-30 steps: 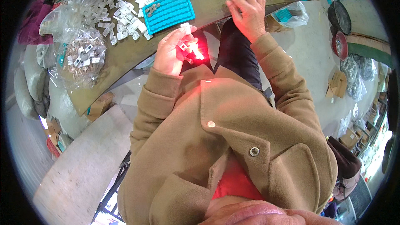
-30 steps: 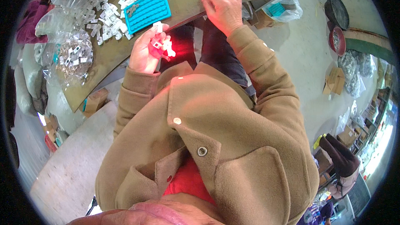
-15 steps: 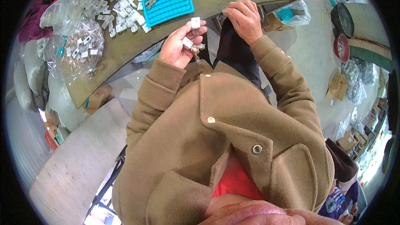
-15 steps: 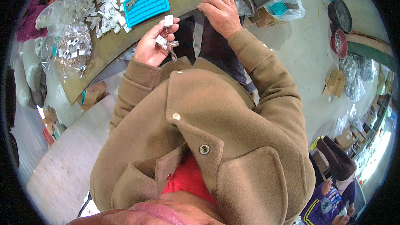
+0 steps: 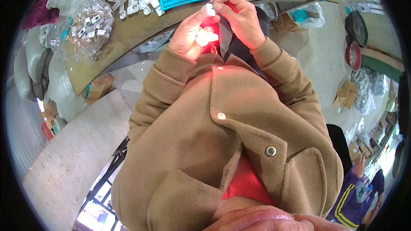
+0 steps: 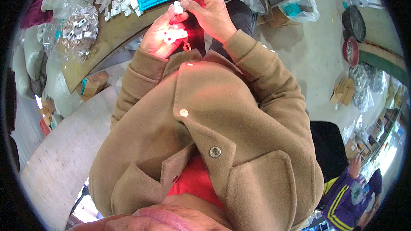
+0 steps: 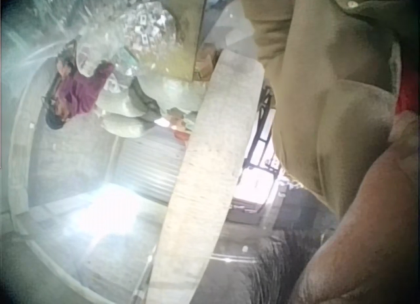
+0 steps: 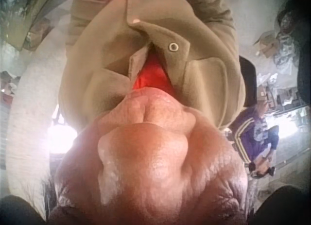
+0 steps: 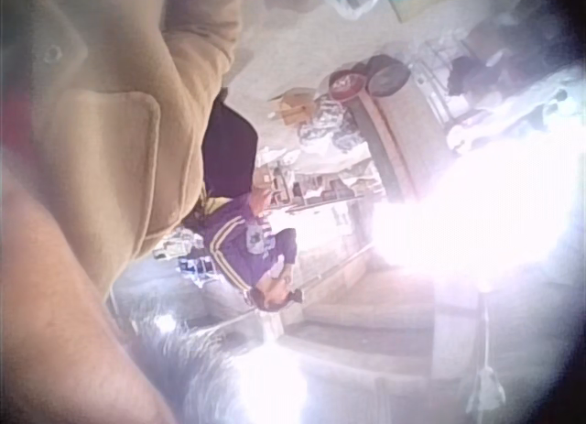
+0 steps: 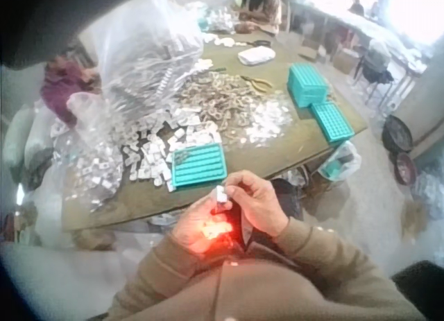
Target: The person repeatedly picks small white rectangular electronic components and metallic pins from a table, inserts the pins into the components, and places the assembled units into a blue tray. The person handles items one at a time and continues the cycle throughout the clip.
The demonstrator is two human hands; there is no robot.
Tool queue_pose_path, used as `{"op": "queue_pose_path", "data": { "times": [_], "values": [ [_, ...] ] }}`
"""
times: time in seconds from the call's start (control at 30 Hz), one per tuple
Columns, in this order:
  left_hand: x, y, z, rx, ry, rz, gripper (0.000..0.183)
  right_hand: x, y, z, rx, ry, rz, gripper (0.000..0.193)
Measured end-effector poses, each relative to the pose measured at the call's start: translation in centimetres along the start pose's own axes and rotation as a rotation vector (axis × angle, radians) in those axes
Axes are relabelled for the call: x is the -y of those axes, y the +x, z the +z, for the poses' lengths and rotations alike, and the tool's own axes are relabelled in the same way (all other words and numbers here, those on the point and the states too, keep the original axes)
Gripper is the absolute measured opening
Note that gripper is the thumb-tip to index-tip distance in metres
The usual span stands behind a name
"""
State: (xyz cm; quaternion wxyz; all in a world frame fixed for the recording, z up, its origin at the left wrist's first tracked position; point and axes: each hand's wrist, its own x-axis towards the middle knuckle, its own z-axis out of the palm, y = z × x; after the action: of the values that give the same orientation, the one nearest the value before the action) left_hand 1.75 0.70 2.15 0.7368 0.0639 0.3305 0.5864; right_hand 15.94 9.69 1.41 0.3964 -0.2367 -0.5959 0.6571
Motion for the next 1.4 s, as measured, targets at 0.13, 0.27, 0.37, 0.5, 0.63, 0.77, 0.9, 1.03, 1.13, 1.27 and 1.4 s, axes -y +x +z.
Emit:
{"op": "queue_pose_path", "data": {
  "times": [0.13, 0.27, 0.37, 0.5, 0.63, 0.77, 0.9, 1.03, 1.13, 1.27, 1.4],
  "values": [
    [0.1, -0.2, -0.3, 0.07, -0.171, -0.038, 0.028, -0.3, -0.5, 0.8, -0.039, -0.068, -0.057, 0.009],
    [0.1, -0.3, -0.3, 0.087, -0.265, -0.055, 0.025, -0.4, -0.4, 1.1, -0.1, -0.105, -0.046, 0.01],
    [0.2, -0.3, -0.3, 0.088, -0.268, -0.015, 0.024, -0.3, -0.2, 0.8, 0.006, -0.061, -0.041, 0.011],
    [0.2, -0.2, -0.4, 0.101, -0.325, -0.047, 0.024, -0.6, -0.2, 0.7, 0.026, -0.013, -0.028, 0.01],
    [0.3, -0.3, -0.2, -0.024, -0.108, 0.074, 0.019, -0.9, -0.3, 0.9, 0.035, -0.175, -0.078, 0.01],
    [0.3, -0.6, 0.5, -0.155, 0.21, 0.238, 0.017, -0.5, 0.1, 0.8, 0.071, -0.26, -0.064, 0.01],
    [-0.6, -0.8, 0.5, -0.156, 0.128, 0.136, 0.021, 0.3, 0.5, 0.6, 0.11, 0.029, 0.099, 0.008],
    [-0.8, -0.4, 0.1, -0.176, 0.05, 0.051, 0.022, 0.6, 0.7, 0.6, 0.063, -0.275, -0.081, 0.008],
    [-1.2, -0.2, -0.3, -0.134, 0.036, 0.007, 0.02, 0.8, 0.9, 0.5, 0.09, -0.437, -0.11, 0.005],
    [-0.5, 0.0, 0.0, -0.217, 0.316, 0.148, 0.014, 1.5, 1.5, 0.2, 0.156, -0.519, -0.182, 0.003],
    [-0.6, 0.0, 0.2, -0.264, 0.563, 0.167, 0.012, 2.8, 2.8, -0.8, 0.325, -0.642, -0.2, 0.005]
  ]
}}
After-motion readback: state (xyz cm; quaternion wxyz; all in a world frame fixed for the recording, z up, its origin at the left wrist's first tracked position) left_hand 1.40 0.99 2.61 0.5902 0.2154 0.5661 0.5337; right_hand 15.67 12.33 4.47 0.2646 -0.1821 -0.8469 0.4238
